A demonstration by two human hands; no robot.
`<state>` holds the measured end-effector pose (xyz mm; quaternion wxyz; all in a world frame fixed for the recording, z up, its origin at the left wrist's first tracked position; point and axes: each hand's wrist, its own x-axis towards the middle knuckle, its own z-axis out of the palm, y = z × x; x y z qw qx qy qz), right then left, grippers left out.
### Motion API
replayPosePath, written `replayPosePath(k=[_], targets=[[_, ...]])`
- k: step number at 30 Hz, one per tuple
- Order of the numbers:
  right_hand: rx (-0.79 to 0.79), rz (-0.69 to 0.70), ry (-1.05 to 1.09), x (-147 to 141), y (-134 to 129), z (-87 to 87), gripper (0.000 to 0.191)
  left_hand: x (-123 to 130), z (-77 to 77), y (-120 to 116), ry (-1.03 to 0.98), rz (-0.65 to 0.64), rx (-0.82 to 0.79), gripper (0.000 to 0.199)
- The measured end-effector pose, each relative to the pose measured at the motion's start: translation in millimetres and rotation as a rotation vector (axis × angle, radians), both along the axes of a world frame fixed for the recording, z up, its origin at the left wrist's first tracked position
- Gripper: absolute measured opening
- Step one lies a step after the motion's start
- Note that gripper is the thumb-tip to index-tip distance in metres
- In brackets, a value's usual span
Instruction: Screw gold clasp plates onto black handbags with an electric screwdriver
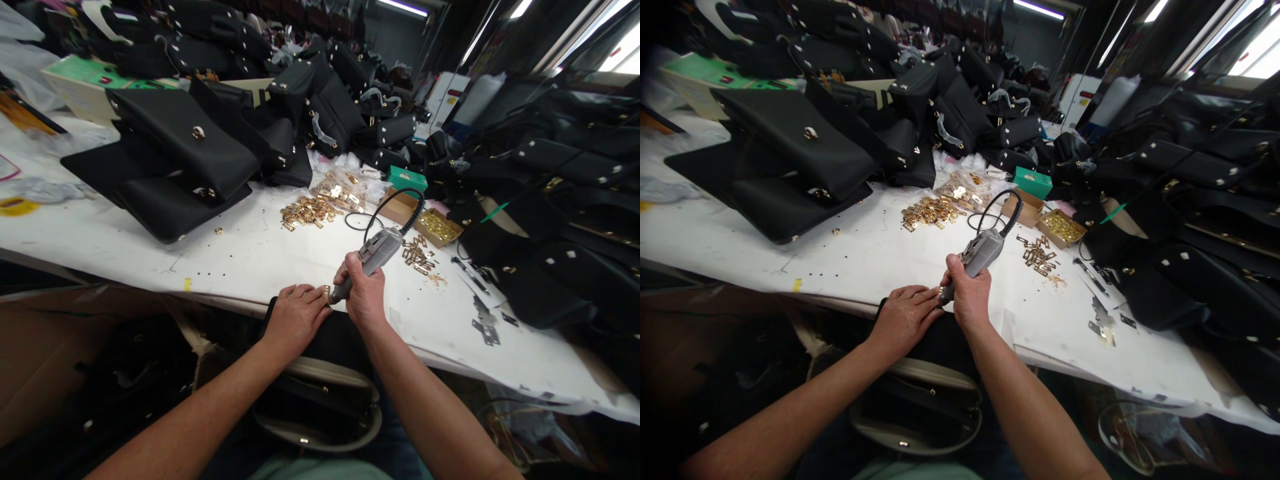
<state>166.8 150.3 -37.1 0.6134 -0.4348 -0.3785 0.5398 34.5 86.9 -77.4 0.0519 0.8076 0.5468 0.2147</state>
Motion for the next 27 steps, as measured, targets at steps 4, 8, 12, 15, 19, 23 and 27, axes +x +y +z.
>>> replayPosePath(k=[4, 8, 12, 15, 19, 23, 27], targets=[[-0.002, 0.002, -0.008, 0.0, 0.9, 1.1, 0.043, -0.1, 0.1, 0.7, -0.006, 0.002, 0.001, 0.026], [0.014, -0.025, -0.027, 1.4, 5.6, -1.2, 0.042, 0.0, 0.0, 1.3, -0.013, 0.010, -0.005, 0.027], [0.029, -0.043, -0.058, 1.6, 11.2, -4.0, 0.041, 0.9, 0.8, 1.5, -0.040, 0.019, -0.015, 0.029], [0.032, -0.039, -0.073, 0.6, 13.5, -4.6, 0.041, 1.7, 1.6, 1.9, -0.055, 0.039, -0.038, 0.034], [0.025, -0.022, -0.081, -0.8, 14.8, -5.7, 0.041, 2.1, 0.9, 2.8, -0.058, 0.076, -0.051, 0.049], [0.020, -0.021, -0.089, -1.9, 15.9, -9.6, 0.041, 1.9, -0.7, 3.1, -0.047, 0.081, -0.048, 0.051], [0.005, -0.013, -0.100, -2.7, 16.3, -13.0, 0.041, 2.0, -1.1, 2.5, -0.046, 0.071, -0.064, 0.053]])
